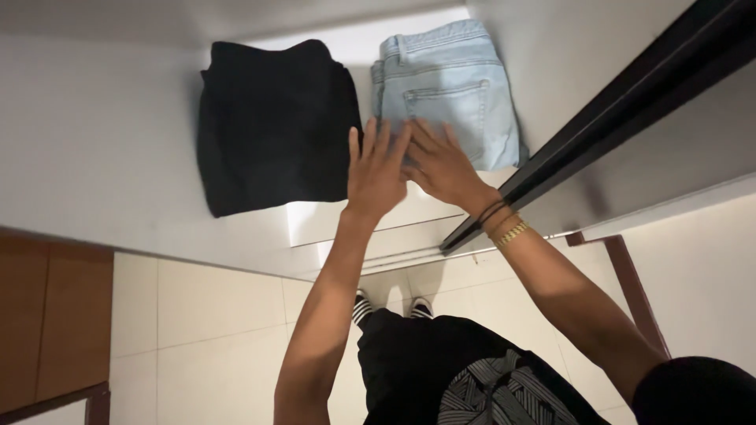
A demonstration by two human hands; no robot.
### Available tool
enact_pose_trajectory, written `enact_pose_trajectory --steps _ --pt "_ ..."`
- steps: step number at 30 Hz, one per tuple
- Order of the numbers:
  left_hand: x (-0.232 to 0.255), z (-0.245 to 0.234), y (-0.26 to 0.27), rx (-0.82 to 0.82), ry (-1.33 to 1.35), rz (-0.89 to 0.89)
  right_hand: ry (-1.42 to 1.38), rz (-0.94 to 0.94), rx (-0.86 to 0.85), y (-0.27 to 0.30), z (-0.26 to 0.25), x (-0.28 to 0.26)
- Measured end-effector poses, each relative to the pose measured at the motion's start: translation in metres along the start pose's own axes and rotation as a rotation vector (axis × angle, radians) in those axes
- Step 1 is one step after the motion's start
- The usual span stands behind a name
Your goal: Folding clothes on a bed and placing them into a closet.
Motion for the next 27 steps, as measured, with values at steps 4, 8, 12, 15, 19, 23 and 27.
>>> enact_pose_trajectory --steps 4,8,12,15,19,23,27 --pt "-0.022 0.001 0.014 0.025 0.081 -0.081 0.033 0.028 -0.017 -0.011 0.010 -0.014" --pt "-0.036 0.002 0.032 0.188 0.063 -0.120 0.014 -0.002 0.051 -0.020 0.001 -0.040" --pt "-0.052 0.017 0.040 0.211 0.079 -0.090 -0.057 -0.050 0.033 -0.030 0.009 -0.062" --pt "-0.057 0.013 0.044 0.204 0.065 -0.088 -0.110 -0.045 0.073 -0.033 0.007 -0.068" --pt "-0.071 -0.007 0.049 0.185 0.058 -0.101 -0.174 0.025 0.205 -0.030 -0.002 -0.083" --pt "-0.093 -0.014 0.051 0.162 0.056 -0.079 -0.204 0.237 0.278 -0.039 0.006 -0.085" --pt "-0.099 -0.010 0.051 0.117 0.129 -0.008 -0.273 0.431 0.253 -0.048 0.021 -0.085"
Point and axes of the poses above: each hand's wrist, its own y-axis away from the middle knuckle, its own z-axis out of the palm, x = y × z, the point moved 5 cm from there along -y, towards the middle knuckle, and after that the axes turned 12 degrees about -x, right-handed, at the moved point
